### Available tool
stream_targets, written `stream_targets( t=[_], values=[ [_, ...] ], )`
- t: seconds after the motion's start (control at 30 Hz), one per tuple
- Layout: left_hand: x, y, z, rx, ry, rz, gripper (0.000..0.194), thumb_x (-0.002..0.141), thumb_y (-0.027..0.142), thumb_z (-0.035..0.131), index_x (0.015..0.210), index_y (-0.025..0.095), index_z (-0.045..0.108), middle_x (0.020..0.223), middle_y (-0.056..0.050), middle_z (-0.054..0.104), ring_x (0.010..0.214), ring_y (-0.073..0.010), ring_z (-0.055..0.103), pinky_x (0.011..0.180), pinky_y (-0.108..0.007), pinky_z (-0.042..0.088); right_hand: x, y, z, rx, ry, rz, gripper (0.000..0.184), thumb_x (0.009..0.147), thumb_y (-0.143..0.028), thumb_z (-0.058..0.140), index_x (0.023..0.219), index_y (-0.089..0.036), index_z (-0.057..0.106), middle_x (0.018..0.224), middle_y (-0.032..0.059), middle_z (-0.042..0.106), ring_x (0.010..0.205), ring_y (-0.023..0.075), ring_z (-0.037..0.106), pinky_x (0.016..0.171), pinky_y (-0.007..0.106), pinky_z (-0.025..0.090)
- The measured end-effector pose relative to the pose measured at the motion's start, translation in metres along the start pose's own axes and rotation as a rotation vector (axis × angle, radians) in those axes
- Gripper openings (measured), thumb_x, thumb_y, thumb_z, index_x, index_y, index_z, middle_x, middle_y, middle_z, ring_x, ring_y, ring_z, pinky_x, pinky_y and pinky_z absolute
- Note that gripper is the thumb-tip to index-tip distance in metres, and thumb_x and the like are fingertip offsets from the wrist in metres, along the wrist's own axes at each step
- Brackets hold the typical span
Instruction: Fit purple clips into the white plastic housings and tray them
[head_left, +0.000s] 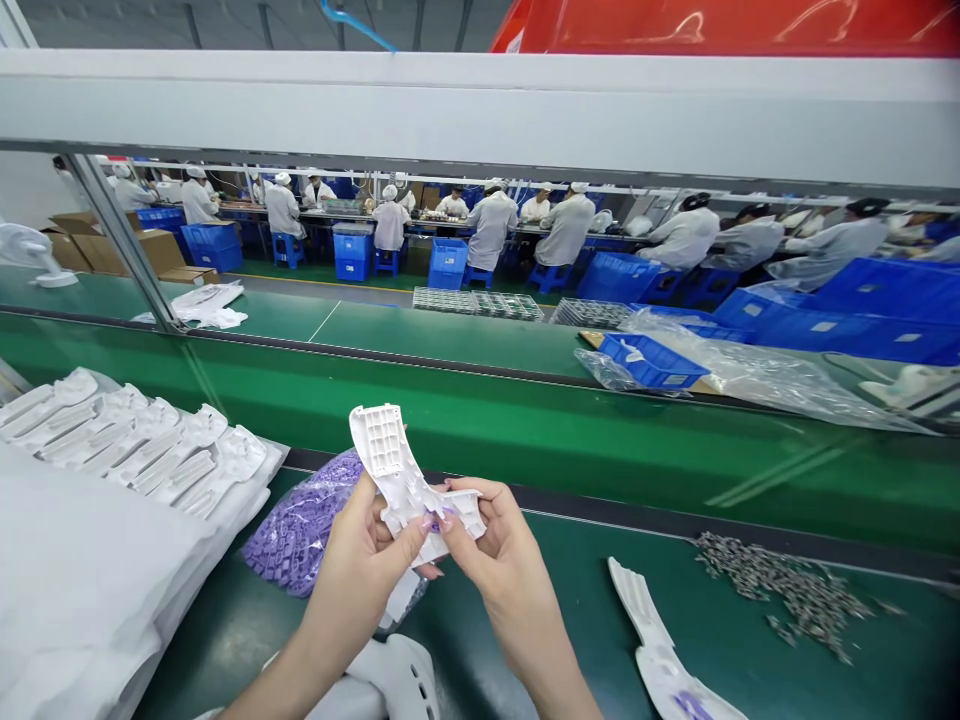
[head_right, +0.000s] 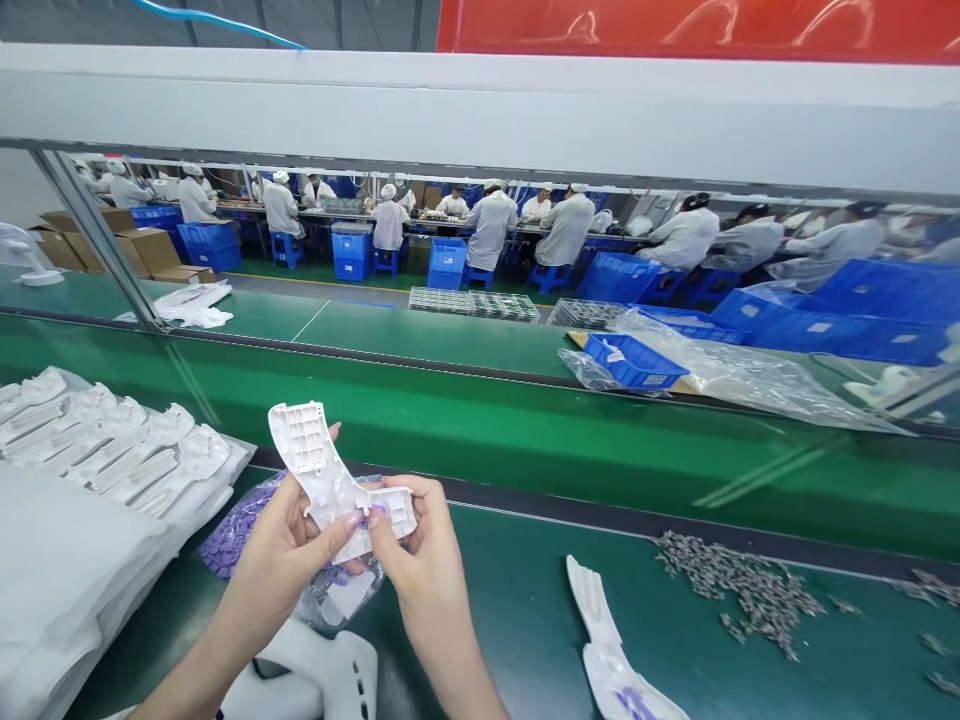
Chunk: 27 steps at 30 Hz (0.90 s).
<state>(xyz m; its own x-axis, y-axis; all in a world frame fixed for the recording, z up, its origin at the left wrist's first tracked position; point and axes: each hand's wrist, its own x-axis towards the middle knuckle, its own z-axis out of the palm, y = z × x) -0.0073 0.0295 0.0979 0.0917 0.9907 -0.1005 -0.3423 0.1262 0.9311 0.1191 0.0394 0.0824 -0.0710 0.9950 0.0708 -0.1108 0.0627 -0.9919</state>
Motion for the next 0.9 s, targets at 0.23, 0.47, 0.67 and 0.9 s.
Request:
stream_targets(
  t=[0.23,0.47,0.67,0.9],
  values=[
    [0.000,0.003,-0.001,-0.031,-0.005,-0.004,0.070,0.075,0.027,0.068,0.136,0.020,0.034,0.095,-0.007,0.065,0.071,-0.0178,0.063,0.056,-0.027,0.056,-0.005,-0.005,-0.001,0.013,-0.016,0.035,0.027,0.083,-0.036,0.057,0.104,-0.021,0.050,0.103,0.0060,0.063,0.062,0.0107,0.056,0.044,0.020,0.040],
    [-0.002,0.003,0.002,0.025,0.053,-0.004,0.042,0.074,0.026,0.066,0.112,0.017,0.053,0.103,-0.009,0.064,0.082,-0.0215,0.063,0.060,-0.027,0.055,0.000,0.009,0.001,0.032,0.021,-0.054,0.028,0.080,-0.040,0.059,0.097,-0.020,0.049,0.094,0.0063,0.066,0.046,0.0061,0.048,0.034,0.018,0.032],
    [0.002,-0.001,0.001,0.079,0.071,0.007,0.046,0.069,0.024,0.070,0.110,0.016,0.049,0.091,-0.006,0.065,0.067,-0.0168,0.063,0.057,-0.026,0.055,0.001,0.012,-0.001,0.012,-0.063,-0.054,0.027,0.082,-0.037,0.057,0.101,-0.020,0.048,0.092,0.0055,0.066,0.047,0.0058,0.049,0.035,0.016,0.032],
    [0.002,0.002,0.002,0.083,0.073,0.024,0.044,0.071,0.025,0.069,0.110,0.016,0.049,0.092,-0.005,0.064,0.062,-0.0147,0.062,0.057,-0.026,0.055,-0.003,0.006,0.001,0.024,-0.034,0.026,0.028,0.079,-0.032,0.060,0.102,-0.020,0.049,0.093,0.0059,0.065,0.053,0.0076,0.052,0.038,0.017,0.036]
  ],
)
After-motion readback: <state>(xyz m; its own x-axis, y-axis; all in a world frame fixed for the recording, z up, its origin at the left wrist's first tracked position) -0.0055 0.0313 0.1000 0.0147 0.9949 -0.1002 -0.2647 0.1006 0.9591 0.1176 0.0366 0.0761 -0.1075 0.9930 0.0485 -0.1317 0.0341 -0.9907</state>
